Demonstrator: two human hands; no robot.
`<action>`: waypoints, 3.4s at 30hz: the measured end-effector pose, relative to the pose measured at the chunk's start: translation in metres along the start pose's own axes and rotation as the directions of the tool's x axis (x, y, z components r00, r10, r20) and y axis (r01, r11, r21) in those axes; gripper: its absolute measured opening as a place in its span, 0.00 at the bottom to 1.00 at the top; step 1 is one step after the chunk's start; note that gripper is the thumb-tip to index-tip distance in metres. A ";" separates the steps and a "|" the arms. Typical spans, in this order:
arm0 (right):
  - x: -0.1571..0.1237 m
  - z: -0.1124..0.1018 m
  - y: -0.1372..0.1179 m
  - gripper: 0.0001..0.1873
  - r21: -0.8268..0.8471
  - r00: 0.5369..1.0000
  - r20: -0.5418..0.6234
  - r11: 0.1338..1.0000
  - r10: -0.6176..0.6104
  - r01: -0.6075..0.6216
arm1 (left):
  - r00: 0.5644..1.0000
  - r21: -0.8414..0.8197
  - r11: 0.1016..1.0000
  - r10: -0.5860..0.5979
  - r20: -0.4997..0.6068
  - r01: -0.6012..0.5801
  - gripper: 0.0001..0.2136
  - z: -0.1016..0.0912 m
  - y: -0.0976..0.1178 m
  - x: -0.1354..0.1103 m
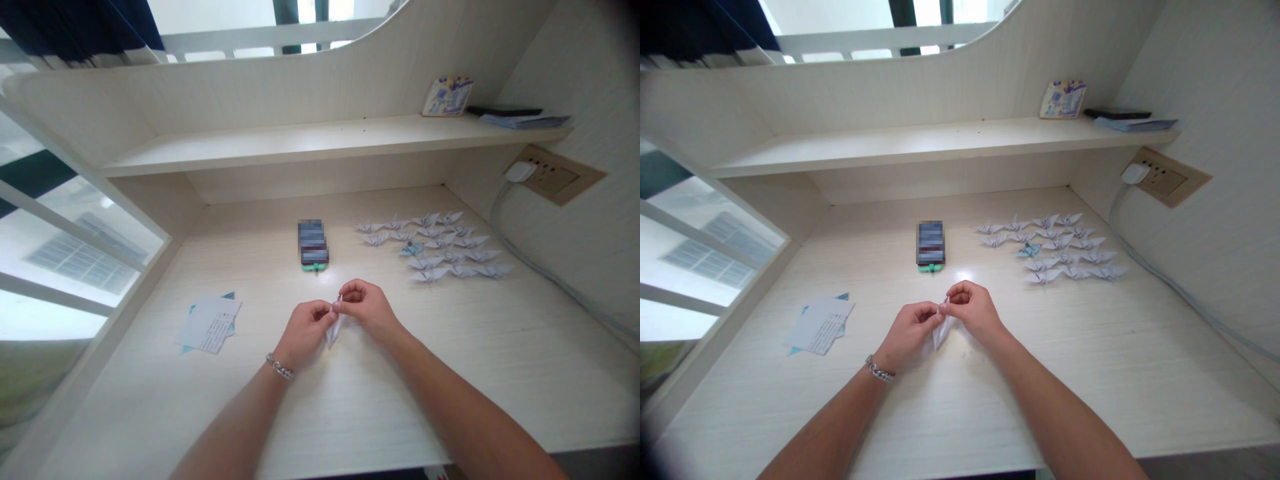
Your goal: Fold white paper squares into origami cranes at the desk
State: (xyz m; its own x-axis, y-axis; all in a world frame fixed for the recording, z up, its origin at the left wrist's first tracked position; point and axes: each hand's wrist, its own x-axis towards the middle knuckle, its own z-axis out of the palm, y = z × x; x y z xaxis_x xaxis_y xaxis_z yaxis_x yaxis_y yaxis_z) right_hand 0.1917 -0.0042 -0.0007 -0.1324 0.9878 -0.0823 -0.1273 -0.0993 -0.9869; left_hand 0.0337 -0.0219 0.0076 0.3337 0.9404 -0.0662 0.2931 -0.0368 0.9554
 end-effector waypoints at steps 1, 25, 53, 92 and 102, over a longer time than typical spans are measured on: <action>0.000 0.000 0.000 0.15 -0.001 1.000 -0.002 1.000 0.002 -0.002 | 1.000 -0.006 1.000 -0.002 0.007 0.002 0.14 0.000 0.000 0.000; -0.003 0.013 0.001 0.20 -0.027 0.997 0.035 0.997 0.068 -0.067 | 0.966 -0.092 0.995 -0.054 -0.251 0.032 0.14 -0.004 0.004 0.004; -0.007 0.014 -0.003 0.11 -0.246 0.998 0.053 0.968 -0.030 0.043 | 0.942 -0.373 0.927 -0.157 -0.298 0.037 0.13 -0.003 -0.001 0.007; 0.001 -0.002 -0.006 0.15 0.060 0.994 -0.104 0.998 0.029 -0.023 | 0.985 -0.291 0.943 -0.170 0.004 0.164 0.15 0.000 0.005 0.000; -0.002 0.003 -0.006 0.16 -0.104 0.996 -0.056 0.993 -0.066 0.060 | 0.979 -0.292 0.956 -0.093 -0.180 0.037 0.11 0.001 0.003 0.003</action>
State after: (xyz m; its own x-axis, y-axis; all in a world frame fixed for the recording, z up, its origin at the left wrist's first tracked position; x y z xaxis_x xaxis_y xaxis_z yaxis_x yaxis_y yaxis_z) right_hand 0.1901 -0.0060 0.0053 -0.0686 0.9973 -0.0246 -0.0318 -0.0268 -0.9991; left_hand 0.0366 -0.0195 0.0098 0.1376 0.9852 -0.1021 0.0306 0.0988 0.9946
